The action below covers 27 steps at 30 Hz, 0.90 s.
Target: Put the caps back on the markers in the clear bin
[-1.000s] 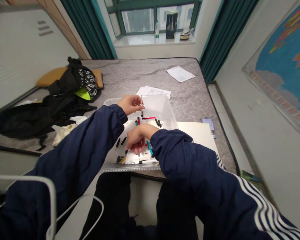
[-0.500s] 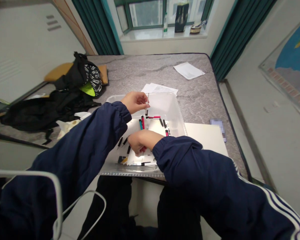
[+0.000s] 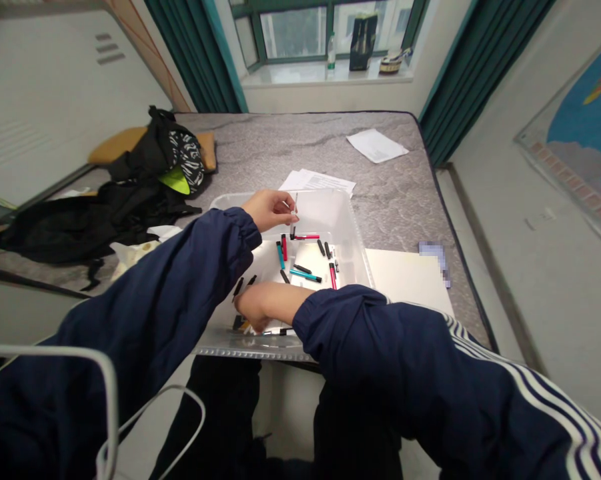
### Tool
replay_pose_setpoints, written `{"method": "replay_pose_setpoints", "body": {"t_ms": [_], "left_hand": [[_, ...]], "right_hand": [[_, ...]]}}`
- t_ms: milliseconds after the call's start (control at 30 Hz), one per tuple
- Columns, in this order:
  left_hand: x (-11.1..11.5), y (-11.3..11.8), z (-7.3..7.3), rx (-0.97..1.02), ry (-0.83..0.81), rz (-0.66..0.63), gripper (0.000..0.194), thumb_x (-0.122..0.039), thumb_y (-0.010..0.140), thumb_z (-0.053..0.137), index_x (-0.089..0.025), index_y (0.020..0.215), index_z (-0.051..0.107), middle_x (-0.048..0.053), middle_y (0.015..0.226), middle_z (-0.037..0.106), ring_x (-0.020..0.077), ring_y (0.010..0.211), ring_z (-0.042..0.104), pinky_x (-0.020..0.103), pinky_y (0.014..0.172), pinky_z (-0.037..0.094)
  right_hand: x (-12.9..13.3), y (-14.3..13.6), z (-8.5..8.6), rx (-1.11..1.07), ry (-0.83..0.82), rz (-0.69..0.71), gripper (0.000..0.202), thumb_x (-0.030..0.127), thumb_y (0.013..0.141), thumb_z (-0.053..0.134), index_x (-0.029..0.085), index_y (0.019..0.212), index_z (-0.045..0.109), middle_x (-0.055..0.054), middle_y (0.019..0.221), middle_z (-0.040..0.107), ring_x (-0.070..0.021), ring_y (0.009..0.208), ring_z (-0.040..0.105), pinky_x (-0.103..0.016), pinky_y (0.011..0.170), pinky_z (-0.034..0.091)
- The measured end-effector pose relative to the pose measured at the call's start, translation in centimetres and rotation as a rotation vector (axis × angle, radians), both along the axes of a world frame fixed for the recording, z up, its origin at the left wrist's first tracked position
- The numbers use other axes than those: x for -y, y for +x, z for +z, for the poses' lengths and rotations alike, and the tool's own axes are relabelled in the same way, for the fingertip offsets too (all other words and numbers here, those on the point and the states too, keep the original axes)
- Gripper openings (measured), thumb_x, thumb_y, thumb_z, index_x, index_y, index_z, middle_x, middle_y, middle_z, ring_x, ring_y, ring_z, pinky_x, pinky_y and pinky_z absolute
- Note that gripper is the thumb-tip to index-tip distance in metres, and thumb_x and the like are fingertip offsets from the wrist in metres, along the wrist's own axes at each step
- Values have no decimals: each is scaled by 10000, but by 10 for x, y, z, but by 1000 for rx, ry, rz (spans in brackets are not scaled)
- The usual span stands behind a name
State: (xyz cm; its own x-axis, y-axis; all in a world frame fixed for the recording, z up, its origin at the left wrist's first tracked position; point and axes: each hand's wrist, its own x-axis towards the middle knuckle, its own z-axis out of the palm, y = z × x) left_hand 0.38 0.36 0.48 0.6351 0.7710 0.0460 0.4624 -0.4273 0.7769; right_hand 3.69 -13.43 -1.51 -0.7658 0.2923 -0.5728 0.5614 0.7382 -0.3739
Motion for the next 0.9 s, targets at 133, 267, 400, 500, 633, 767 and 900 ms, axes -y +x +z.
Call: {"method": "replay_pose_setpoints", "body": {"t_ms": [133,267,400,500,633,767,900], "left_hand": [[-2,1,-4,12,-3,-36,241,-235,688,794,-147,805,603,48,723,717,159,678,685,322,762,512],[-5,0,-6,12,9,-25,237,-237,700,784,-142,817,600,51,734,713,152,671,679,316,758,508],[-6,0,-5,3,43,4,235,-246,706,773,-144,820,595,50,755,712,148,697,679,306,763,507],[-4,1,-2,-10,71,27,225,-252,712,760,-147,821,593,48,769,713,143,717,673,301,769,505],[-3,1,-1,-23,80,37,222,-256,715,753,-145,825,595,56,782,714,152,745,671,307,777,502],[-4,1,-1,-16,68,40,222,-254,722,746,-143,841,596,60,794,717,151,755,669,305,777,499],[-5,1,-3,-10,60,37,217,-252,733,739,-141,857,600,55,790,719,142,730,666,303,772,500]], "right_hand": [[-3,3,5,5,-49,-97,312,122,642,757,69,950,754,-137,954,727,-274,965,656,-288,796,488],[-19,17,18,-52,24,-256,354,160,686,746,96,1035,738,-144,1027,715,-282,1005,649,-287,811,494],[-30,32,31,-131,261,-368,380,203,757,705,138,1132,710,-148,1116,700,-279,1067,640,-274,849,487],[-31,36,33,-86,302,-362,429,204,751,714,140,1174,695,-159,1127,699,-281,1060,652,-284,856,496],[-38,39,29,-6,292,-414,524,170,684,768,118,1199,684,-188,1125,697,-311,1051,661,-339,869,510],[-52,45,23,75,257,-529,534,182,577,847,88,1089,727,-204,1080,703,-366,1032,662,-417,870,522],[-65,57,-2,62,252,-588,354,199,504,878,94,821,760,-165,881,729,-348,911,689,-440,832,533]]}}
